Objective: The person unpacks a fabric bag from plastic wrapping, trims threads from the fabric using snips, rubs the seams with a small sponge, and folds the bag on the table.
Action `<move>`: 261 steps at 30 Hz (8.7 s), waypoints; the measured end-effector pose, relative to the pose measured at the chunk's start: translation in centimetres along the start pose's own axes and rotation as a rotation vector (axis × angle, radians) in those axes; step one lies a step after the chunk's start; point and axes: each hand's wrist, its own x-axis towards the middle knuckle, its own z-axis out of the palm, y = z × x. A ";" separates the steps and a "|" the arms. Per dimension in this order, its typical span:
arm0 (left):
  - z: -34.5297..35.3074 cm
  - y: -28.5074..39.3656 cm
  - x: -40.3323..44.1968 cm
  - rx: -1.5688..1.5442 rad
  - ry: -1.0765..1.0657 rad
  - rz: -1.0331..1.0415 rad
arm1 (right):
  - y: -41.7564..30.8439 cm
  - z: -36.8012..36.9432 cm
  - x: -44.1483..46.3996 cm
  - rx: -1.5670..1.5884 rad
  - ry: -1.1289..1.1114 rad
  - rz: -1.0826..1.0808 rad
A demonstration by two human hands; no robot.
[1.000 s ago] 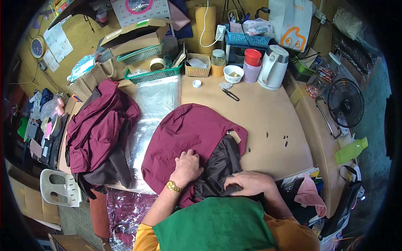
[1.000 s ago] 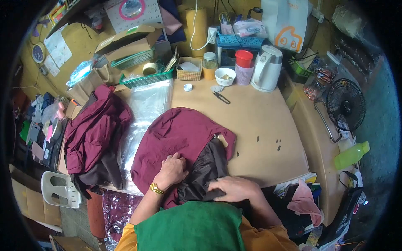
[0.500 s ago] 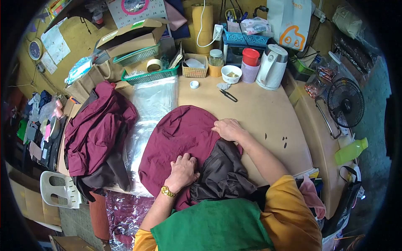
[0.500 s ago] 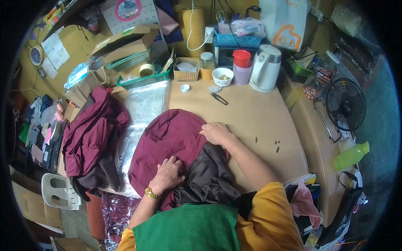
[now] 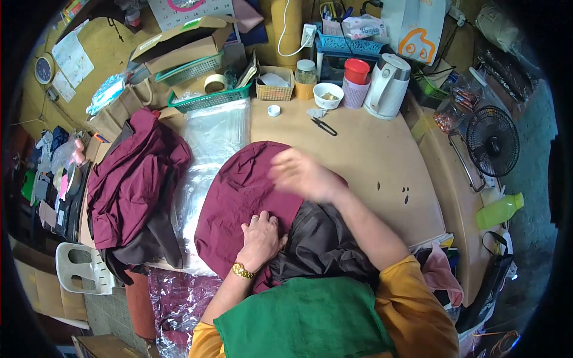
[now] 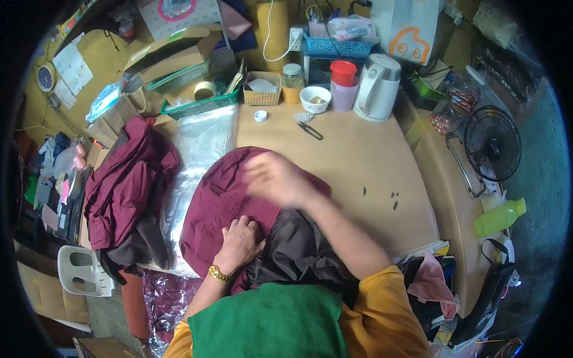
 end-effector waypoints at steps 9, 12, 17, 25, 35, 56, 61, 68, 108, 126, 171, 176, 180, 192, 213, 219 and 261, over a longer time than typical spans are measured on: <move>-1.2 0.4 -0.3 -0.009 -0.053 0.011 | 1.4 -4.9 -3.4 -0.881 0.366 0.092; -1.5 0.5 -0.5 -0.011 -0.045 0.019 | 7.3 -4.7 -2.3 -1.332 0.340 -0.072; -1.4 0.5 -0.9 -0.024 -0.047 0.008 | 10.9 -7.4 0.6 -0.647 0.591 0.094; -1.4 0.3 -0.6 -0.047 -0.039 0.013 | 9.2 -10.1 -1.4 -0.176 0.659 0.071; -0.6 0.2 -0.8 -0.022 0.024 0.007 | 10.2 -5.6 -1.5 -0.574 0.426 -0.036; -4.1 0.1 4.5 -0.353 0.288 0.231 | 7.8 -7.2 -2.8 -0.713 0.314 0.043; -2.7 2.8 8.4 -0.613 0.633 0.174 | 5.6 -2.9 -1.5 -0.289 0.257 0.179; -0.6 0.6 5.5 -1.055 0.554 0.123 | 4.3 -3.4 -2.2 0.060 0.169 0.098; -5.2 3.4 0.6 -1.014 0.622 0.110 | -2.3 2.1 -7.8 -0.446 0.212 -0.196; -3.7 0.0 -0.8 -2.321 0.222 0.036 | 0.0 0.4 -6.2 -0.170 0.176 -0.043; -3.8 -0.6 -0.1 -2.211 0.192 0.083 | -4.8 0.7 -7.2 -0.676 0.321 0.008; -4.2 -0.1 -0.3 -2.188 0.235 0.040 | -5.9 4.4 -8.4 -1.034 0.216 -0.206; -4.2 0.1 -0.5 -2.157 0.255 0.045 | -5.2 4.9 -8.0 -1.134 0.267 -0.331; -3.9 0.5 -0.4 -2.127 0.303 0.029 | -4.6 5.4 -7.8 -1.129 0.343 -0.527; -8.1 -4.3 -3.3 -2.789 0.546 0.238 | -1.7 0.5 -6.5 -0.736 0.630 -0.132; -5.7 -5.1 -2.4 -1.807 0.311 0.291 | 3.8 -5.9 -2.9 -0.623 0.467 0.242; 2.2 -1.1 8.9 -1.410 0.669 -0.026 | 8.8 -3.7 -1.3 -0.272 0.434 0.108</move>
